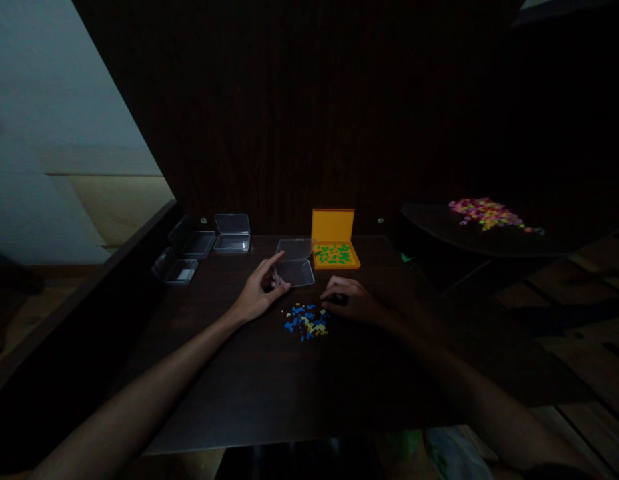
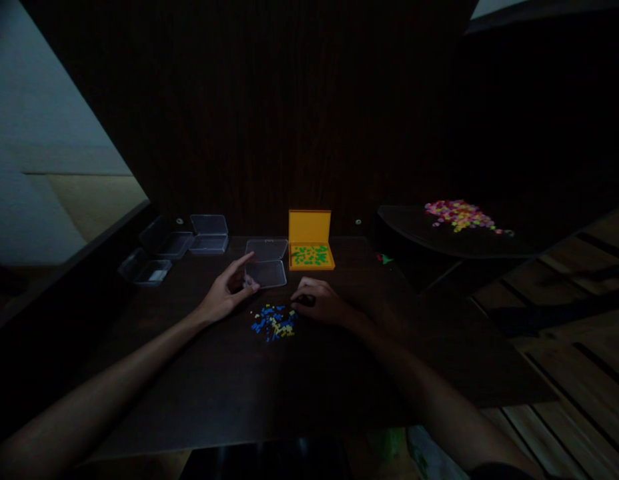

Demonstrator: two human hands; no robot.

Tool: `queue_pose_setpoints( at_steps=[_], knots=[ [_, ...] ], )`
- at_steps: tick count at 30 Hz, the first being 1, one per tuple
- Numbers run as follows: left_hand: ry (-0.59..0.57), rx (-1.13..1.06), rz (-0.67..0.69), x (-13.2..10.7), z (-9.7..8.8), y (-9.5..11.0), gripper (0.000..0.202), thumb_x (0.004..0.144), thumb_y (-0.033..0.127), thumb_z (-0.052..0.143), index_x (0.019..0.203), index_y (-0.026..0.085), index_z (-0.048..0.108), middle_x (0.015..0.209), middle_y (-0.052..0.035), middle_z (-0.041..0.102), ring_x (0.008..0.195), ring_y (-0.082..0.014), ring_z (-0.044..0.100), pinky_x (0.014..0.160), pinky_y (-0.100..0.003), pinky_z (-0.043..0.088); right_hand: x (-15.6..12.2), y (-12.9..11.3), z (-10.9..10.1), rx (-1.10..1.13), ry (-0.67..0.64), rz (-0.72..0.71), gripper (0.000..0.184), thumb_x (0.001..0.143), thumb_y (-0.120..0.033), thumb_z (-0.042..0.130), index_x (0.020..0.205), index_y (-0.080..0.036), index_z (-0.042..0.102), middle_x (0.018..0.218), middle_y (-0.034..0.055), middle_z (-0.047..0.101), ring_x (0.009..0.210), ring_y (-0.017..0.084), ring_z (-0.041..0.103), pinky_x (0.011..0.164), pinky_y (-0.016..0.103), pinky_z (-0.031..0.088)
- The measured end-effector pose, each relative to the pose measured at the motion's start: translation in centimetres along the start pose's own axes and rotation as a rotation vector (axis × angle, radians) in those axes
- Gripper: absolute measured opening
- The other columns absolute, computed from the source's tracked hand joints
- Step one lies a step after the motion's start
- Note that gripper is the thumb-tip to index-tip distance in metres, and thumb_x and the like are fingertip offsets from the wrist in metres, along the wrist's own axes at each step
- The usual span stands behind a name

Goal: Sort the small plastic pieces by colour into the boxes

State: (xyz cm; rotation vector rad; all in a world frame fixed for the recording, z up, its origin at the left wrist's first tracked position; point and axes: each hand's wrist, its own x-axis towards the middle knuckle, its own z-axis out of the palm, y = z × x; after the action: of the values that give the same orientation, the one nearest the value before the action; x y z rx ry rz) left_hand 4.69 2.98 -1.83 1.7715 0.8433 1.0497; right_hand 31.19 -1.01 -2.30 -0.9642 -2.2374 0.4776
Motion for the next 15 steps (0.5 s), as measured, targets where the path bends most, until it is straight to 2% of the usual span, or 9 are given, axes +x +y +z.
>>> queue_pose_setpoints(
  at_steps=[9,15],
  knots=[
    [-0.002,-0.017,0.013,0.0,0.13,-0.1,0.073,0.08,0.027,0.07,0.145,0.021,0.038,0.091,-0.0022,0.056,0.076,-0.0107,0.058,0.076,-0.027,0.05,0.19,-0.27,0.31,-0.043,-0.003,0.015,0.008,0.084,-0.023,0.063,0.087,-0.017,0.067,0.08,0.0043,0.061,0.069,0.014,0.058,0.061,0.026,0.047],
    [-0.003,-0.008,0.021,0.01,0.11,-0.05,0.073,0.08,0.027,0.07,0.145,0.021,0.037,0.085,-0.0006,0.056,0.076,-0.0116,0.059,0.076,-0.028,0.05,0.14,-0.28,0.12,-0.049,-0.012,0.03,0.014,0.084,-0.026,0.063,0.093,-0.018,0.068,0.084,0.0057,0.063,0.072,0.016,0.06,0.064,0.028,0.048]
  ],
)
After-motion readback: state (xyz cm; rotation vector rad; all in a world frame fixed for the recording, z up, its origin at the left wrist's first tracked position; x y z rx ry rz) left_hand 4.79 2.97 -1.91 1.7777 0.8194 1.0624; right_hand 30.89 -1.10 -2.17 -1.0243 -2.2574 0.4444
